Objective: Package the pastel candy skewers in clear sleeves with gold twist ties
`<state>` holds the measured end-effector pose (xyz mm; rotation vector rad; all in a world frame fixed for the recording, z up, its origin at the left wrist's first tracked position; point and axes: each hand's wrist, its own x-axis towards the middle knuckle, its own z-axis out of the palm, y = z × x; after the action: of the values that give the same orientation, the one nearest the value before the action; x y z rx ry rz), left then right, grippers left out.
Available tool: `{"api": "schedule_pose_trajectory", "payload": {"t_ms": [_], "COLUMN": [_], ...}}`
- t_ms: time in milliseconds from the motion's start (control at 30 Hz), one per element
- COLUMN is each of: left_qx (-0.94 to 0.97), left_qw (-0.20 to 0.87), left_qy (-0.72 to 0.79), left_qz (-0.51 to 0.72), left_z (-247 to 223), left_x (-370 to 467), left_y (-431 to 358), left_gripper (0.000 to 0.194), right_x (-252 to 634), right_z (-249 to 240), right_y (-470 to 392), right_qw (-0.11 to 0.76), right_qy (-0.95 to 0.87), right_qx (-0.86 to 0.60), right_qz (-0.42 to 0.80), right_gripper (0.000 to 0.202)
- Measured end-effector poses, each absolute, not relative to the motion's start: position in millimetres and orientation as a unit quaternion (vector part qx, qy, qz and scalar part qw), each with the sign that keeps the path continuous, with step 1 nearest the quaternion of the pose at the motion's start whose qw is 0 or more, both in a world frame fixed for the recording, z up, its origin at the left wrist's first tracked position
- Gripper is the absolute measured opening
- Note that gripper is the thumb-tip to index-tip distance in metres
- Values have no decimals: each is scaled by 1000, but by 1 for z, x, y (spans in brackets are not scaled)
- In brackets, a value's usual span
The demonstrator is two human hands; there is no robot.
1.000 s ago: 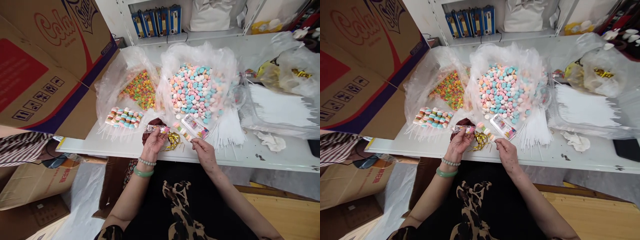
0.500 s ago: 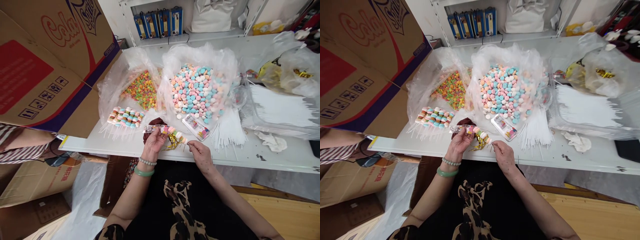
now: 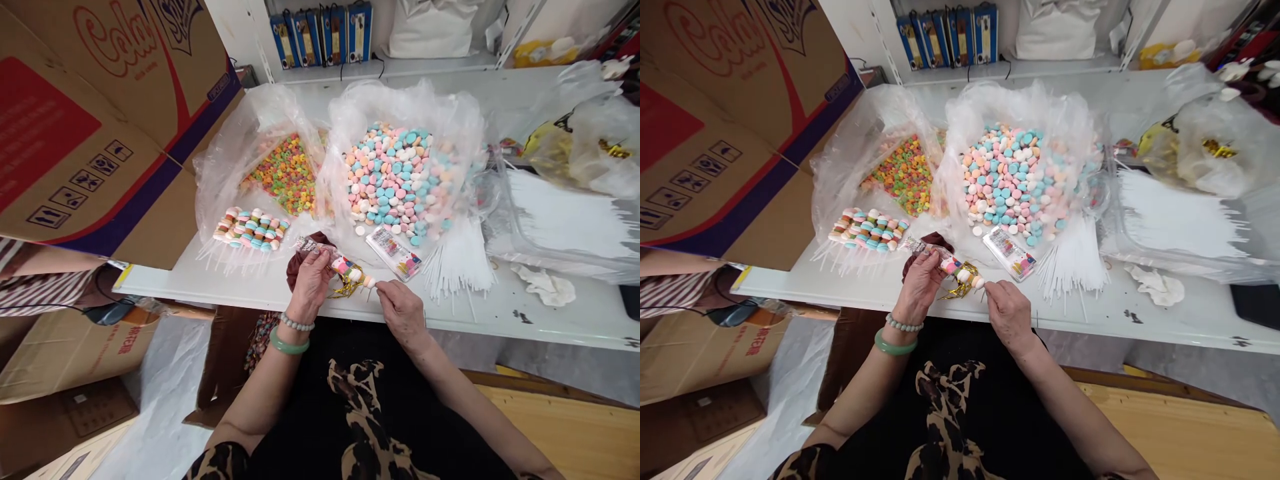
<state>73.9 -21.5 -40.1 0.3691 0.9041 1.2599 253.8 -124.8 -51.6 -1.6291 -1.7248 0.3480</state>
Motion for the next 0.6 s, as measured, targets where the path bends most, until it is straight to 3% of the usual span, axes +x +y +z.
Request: {"api": "schedule_pose_trajectory", "payload": {"t_ms": [233, 367, 467, 600], "left_qx": [196, 226, 243, 229], "left_qw": [733, 736, 714, 700], "left_qy": [425, 415, 430, 453], "left_qz": [493, 485, 497, 502], "left_z": [-39, -46, -49, -45], "left_x": [80, 86, 86, 88], "left_y": [-30, -35, -36, -37], "left_gripper": [29, 34, 30, 30], "right_x": [250, 240, 237, 238], "right_z": [-57, -60, -61, -63], "right_y": [-114, -109, -111, -116], "right_qw": [433, 411, 409, 392], "right_qy": [-494, -341, -392, -589], "right_qx": [-638, -609, -627, -654], "right_qz": [402, 587, 535, 269], "right_gripper": [16, 22, 22, 21]}}
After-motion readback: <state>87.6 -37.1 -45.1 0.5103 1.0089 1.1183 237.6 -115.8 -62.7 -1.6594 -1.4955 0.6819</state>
